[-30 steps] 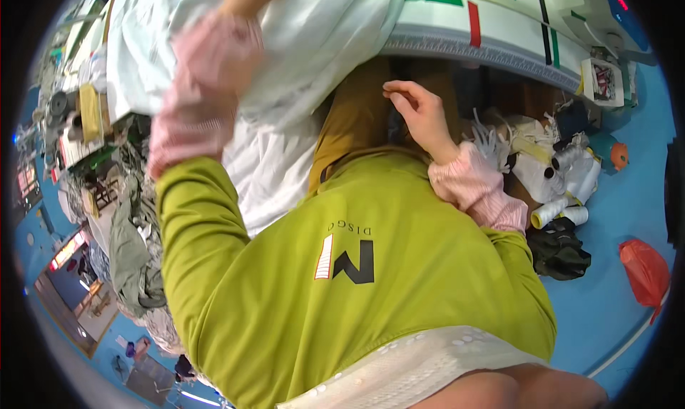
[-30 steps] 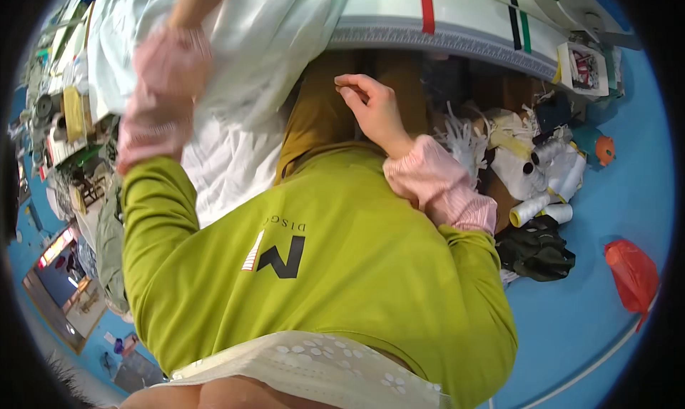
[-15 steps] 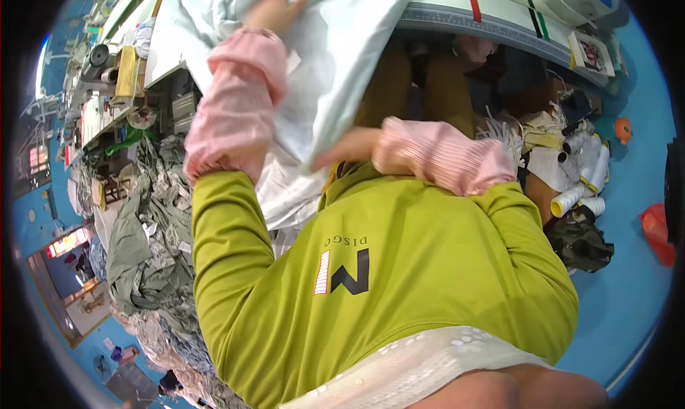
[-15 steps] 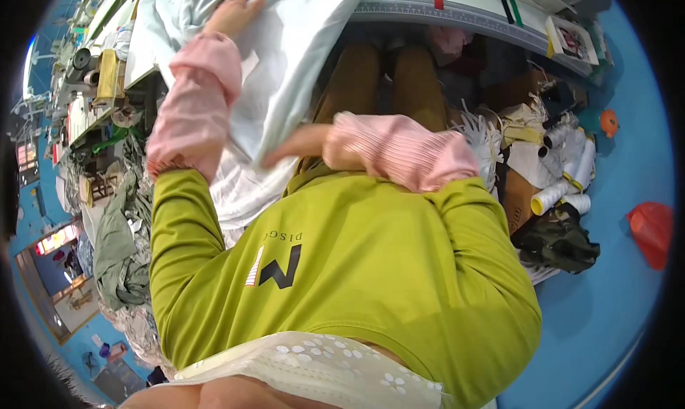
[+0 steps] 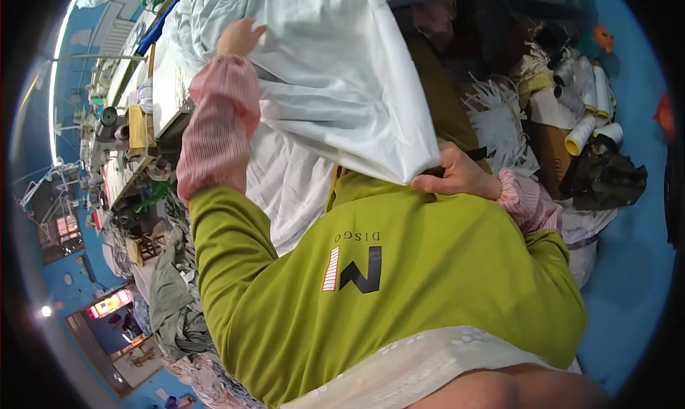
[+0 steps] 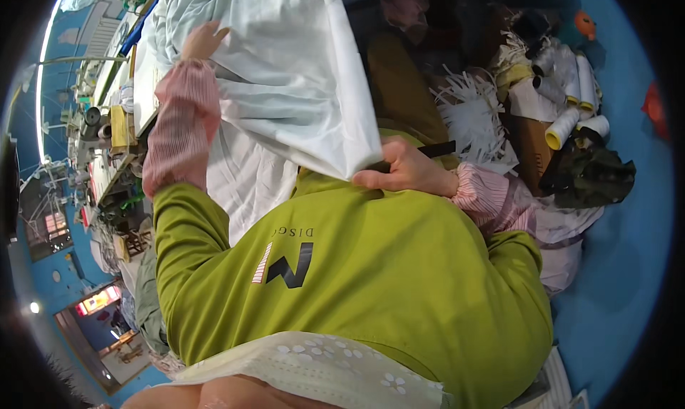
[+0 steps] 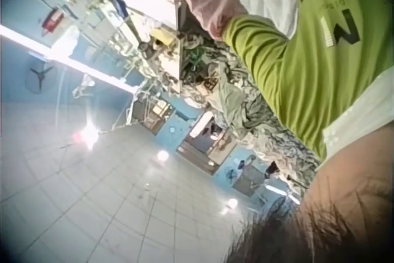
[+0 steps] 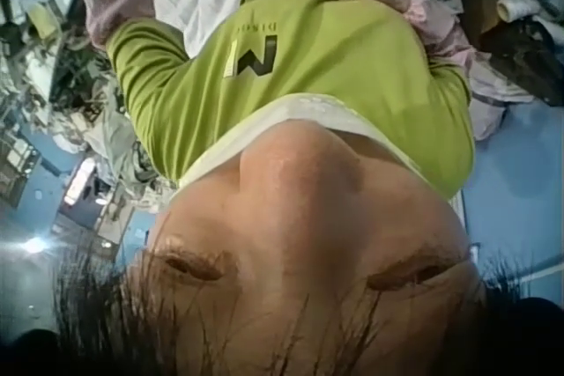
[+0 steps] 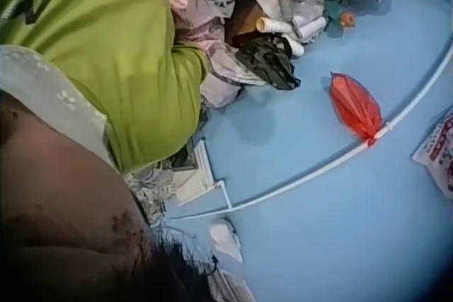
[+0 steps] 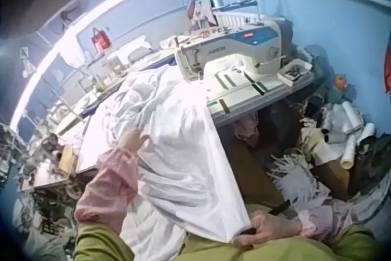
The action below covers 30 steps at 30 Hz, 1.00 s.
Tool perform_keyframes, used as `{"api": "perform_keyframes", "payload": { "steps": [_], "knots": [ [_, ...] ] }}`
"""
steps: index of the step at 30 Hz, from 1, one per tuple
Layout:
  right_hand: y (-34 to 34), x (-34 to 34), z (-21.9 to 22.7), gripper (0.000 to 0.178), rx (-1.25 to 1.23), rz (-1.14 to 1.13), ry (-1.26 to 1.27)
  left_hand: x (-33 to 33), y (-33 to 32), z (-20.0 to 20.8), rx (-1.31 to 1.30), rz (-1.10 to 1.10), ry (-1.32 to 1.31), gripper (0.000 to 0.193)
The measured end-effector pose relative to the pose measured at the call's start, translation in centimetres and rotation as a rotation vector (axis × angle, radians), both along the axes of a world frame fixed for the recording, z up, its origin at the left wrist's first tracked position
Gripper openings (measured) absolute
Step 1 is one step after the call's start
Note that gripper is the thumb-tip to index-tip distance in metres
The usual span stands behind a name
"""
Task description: Sewing and assembling white pillowcases using an industrial sewing machine in a factory setting.
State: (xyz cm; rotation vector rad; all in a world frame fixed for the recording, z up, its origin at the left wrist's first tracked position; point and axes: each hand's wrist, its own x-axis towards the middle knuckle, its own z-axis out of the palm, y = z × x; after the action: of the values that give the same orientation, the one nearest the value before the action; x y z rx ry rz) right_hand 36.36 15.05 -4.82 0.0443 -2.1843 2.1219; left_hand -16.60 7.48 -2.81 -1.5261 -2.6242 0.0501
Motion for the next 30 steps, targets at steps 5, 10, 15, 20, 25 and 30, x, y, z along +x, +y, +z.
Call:
{"api": "perform_keyframes", "payload": {
  "steps": [5,10,15,20,25,30],
  "knots": [
    [-0.7,-2.2,3.2,0.020,0.300,-0.075,0.277,25.6,0.3,8.0,0.178,-1.130,-0.484,0.026],
    [-1.5,-3.2,7.4,0.015,0.431,-0.063,0.369,30.0,-4.0,13.8,-0.077,-1.207,-0.452,0.039],
    [-1.7,-6.5,10.2,0.020,0.330,-0.127,0.756,27.6,-5.9,18.0,0.163,-1.123,-0.550,0.016],
    [4.1,-11.6,9.1,0.016,0.690,-0.514,0.810,26.0,-7.9,19.4,0.285,-1.002,-0.486,0.028],
    [5.6,-14.1,12.1,0.021,0.867,-0.490,0.776,25.9,-7.9,19.2,0.346,-0.993,-0.490,0.027],
    [5.6,-15.1,12.9,0.025,1.379,-0.512,0.942,25.8,-7.0,19.4,0.325,-1.079,-0.515,0.024]
  ]
}}
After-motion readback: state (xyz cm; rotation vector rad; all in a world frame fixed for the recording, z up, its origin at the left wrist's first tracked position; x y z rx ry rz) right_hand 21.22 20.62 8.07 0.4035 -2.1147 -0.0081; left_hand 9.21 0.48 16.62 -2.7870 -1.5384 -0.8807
